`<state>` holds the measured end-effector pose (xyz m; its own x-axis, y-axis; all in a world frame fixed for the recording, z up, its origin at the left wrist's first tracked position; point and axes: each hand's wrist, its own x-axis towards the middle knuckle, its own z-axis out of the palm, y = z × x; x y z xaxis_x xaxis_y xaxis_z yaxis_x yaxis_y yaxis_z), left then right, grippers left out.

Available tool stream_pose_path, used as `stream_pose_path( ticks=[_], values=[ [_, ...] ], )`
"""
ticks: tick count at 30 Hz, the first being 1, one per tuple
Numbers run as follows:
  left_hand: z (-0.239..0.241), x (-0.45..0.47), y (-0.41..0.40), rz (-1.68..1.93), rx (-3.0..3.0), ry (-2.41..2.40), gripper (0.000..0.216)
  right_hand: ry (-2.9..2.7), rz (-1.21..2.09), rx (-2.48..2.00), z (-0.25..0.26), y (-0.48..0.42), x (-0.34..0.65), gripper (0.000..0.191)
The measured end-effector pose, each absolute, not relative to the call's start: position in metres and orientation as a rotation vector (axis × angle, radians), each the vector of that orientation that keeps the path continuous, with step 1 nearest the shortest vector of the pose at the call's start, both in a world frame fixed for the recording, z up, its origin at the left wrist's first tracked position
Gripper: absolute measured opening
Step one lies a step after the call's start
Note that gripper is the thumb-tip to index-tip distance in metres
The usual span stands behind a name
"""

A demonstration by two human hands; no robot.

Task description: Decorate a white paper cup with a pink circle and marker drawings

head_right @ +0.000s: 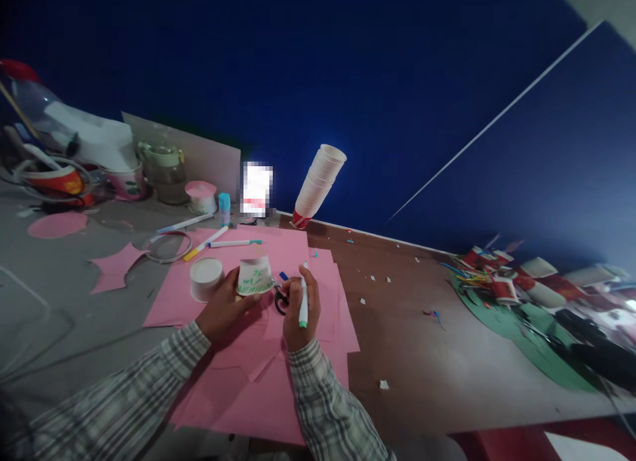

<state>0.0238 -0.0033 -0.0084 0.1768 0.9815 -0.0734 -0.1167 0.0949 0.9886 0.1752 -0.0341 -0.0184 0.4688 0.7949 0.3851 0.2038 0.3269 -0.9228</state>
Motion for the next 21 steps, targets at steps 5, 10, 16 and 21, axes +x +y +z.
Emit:
stream_pose_path(
  ticks=[5,10,16,21],
  values=[
    [-0.0048,0.0251,-0.0075,1.046,1.078,0.997,0.057,-1.057,0.477,-1.227,-0.0241,-0.0304,0.1798,0.045],
    [-0.0076,0.0254,-0.0086,1.027,1.055,0.959,0.057,-1.015,0.586,-1.200,-0.0250,-0.0302,0.1777,0.044],
    [-0.0120,0.0215,-0.0057,1.002,1.085,0.928,0.064,-1.041,0.628,-1.201,-0.0197,-0.0336,0.1740,0.037],
    [-0.0143,0.0211,-0.0052,1.028,1.052,0.856,0.059,-1.110,0.658,-1.191,-0.0245,-0.0339,0.1760,0.037]
  ],
)
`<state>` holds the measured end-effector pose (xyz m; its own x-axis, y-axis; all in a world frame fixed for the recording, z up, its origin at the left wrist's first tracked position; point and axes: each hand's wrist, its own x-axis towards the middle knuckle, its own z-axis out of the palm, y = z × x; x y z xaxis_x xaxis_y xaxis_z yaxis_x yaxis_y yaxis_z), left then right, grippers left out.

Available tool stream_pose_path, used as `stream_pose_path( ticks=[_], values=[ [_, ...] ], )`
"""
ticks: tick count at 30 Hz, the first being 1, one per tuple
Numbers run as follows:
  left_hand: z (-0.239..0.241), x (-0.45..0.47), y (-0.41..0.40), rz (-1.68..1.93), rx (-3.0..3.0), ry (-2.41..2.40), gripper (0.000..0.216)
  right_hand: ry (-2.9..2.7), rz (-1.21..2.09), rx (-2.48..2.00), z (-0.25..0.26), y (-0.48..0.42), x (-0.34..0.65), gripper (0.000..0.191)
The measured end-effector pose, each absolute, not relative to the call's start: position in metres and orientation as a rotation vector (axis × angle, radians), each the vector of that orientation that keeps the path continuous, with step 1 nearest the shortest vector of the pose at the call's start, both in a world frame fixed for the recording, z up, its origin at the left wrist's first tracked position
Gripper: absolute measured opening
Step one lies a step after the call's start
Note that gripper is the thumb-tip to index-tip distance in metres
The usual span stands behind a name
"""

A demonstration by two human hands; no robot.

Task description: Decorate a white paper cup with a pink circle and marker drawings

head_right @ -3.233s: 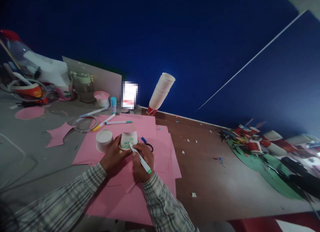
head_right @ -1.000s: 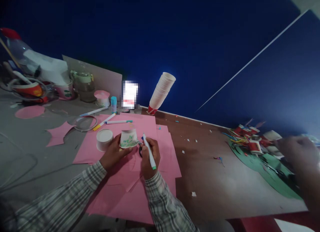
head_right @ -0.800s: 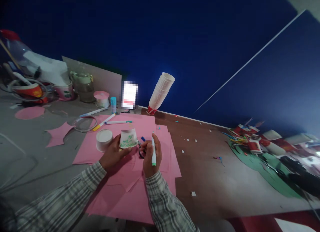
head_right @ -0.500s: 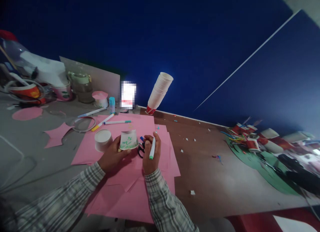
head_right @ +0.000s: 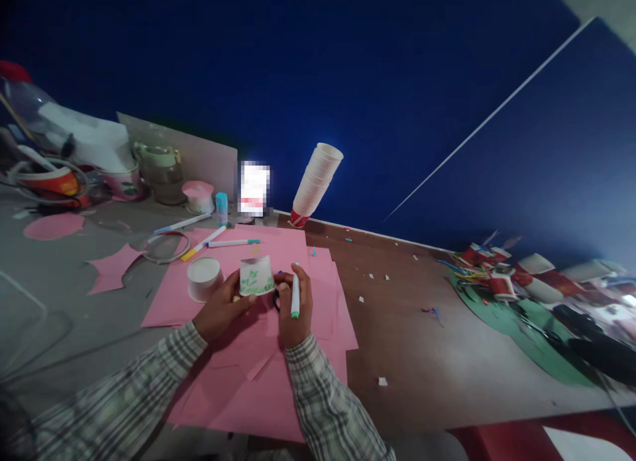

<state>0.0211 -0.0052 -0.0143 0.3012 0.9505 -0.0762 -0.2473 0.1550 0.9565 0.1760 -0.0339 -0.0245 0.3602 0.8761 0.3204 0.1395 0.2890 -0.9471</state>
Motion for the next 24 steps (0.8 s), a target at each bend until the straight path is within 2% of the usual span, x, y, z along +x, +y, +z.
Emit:
stream_pose_path(
  ticks=[18,24],
  values=[
    [-0.0181,0.0238,-0.0063,1.039,1.075,0.805,0.059,-1.402,0.410,-1.155,-0.0280,-0.0346,0.1730,0.045],
    [-0.0174,0.0242,-0.0035,1.068,1.144,0.889,0.058,-1.323,0.431,-1.143,-0.0263,-0.0369,0.1737,0.039]
  ],
)
